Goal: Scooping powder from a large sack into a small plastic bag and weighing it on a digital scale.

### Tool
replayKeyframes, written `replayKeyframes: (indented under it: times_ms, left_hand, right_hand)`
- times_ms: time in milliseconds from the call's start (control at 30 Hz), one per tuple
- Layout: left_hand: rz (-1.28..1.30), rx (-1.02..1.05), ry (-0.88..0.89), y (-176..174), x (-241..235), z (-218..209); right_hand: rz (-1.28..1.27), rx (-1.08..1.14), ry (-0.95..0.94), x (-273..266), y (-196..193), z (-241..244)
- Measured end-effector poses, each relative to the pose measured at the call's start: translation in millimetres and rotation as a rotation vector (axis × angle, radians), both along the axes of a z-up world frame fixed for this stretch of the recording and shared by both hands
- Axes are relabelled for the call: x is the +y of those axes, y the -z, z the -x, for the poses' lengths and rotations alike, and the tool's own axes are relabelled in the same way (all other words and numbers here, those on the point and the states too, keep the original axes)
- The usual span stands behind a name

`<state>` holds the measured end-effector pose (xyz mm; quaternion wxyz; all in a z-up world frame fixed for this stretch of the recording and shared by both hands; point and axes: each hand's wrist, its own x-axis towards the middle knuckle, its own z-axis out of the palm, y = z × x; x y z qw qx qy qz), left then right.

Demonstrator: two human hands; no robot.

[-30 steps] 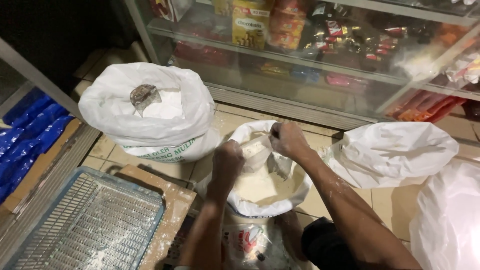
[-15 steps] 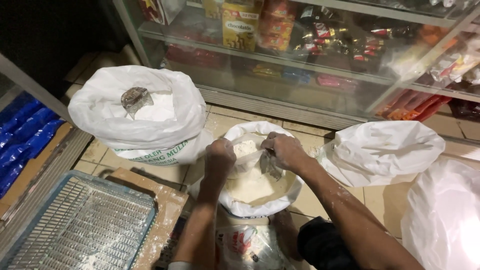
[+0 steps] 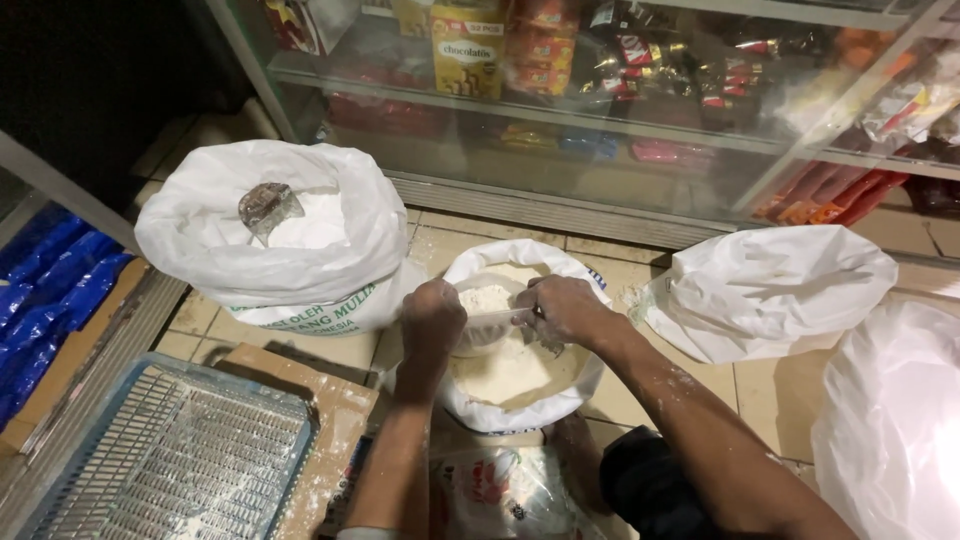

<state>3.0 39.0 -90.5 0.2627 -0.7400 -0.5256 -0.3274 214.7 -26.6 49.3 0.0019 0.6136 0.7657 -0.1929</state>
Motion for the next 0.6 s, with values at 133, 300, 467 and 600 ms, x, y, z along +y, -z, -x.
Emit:
replayKeyframes:
  times_ms: [133,300,467,600]
  left_hand:
    - [0.189,-0.244,0.044,10,-4,7]
    - [-0.037,-0.013,0.096,-1,-3,2]
    - [-0.077,-0.351,0.122,-27,-14,-18]
    - [0.694,-0.832,0.092,-82,-28,-14]
  right_hand:
    - [-0.080,-0.006,-0.018,2,8,1]
    - [-0.168,-0.028,-0.055,-2,19,4]
    - [-0.241,0.210,-0.041,-7,-2,1]
    - [-0.324,0.301,-0.025,-21,-49,10]
